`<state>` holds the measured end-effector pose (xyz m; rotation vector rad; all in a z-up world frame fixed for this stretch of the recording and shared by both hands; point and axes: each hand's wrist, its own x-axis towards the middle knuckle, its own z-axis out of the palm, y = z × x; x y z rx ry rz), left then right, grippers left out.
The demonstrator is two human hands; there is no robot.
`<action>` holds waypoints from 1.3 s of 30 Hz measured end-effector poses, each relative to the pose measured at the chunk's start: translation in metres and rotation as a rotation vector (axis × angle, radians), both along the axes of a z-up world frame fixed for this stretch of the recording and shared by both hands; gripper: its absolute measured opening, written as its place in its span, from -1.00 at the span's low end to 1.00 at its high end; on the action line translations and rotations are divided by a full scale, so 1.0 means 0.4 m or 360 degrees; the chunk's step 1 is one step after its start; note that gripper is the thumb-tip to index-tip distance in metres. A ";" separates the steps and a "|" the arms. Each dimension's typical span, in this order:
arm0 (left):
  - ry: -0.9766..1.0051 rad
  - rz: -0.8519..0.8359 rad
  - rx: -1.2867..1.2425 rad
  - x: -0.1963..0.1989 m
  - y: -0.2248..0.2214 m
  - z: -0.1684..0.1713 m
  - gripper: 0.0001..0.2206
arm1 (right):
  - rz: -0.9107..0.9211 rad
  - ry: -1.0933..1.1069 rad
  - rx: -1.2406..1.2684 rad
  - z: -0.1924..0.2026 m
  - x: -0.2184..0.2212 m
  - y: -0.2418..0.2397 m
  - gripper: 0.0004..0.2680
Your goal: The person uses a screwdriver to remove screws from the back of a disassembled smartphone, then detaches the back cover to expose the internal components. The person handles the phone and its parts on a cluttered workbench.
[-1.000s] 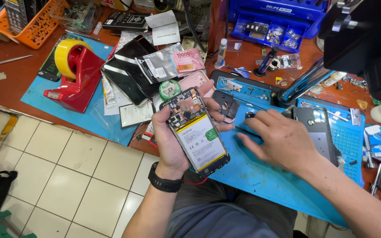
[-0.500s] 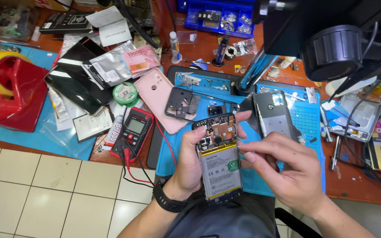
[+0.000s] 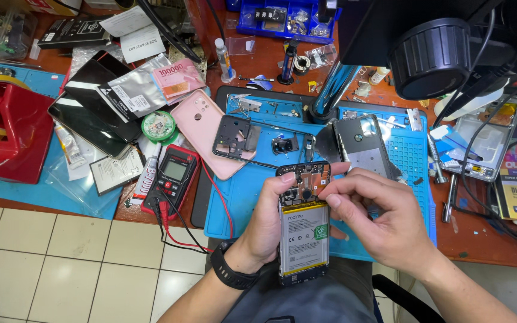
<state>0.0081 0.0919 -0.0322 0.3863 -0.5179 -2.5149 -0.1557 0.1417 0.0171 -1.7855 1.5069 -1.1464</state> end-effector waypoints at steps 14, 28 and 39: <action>0.0058 0.0114 -0.0027 0.010 -0.010 0.006 -0.34 | 0.0010 0.0100 -0.0088 -0.030 -0.017 0.057 -0.75; -0.0020 0.0062 -0.0042 -0.013 0.012 0.010 -0.38 | -0.0088 0.0192 -0.0233 -0.046 -0.029 0.072 -0.78; 0.0033 -0.0084 0.0052 -0.002 0.006 0.001 -0.28 | -0.0141 -0.0092 -0.0085 -0.053 -0.070 0.078 -0.88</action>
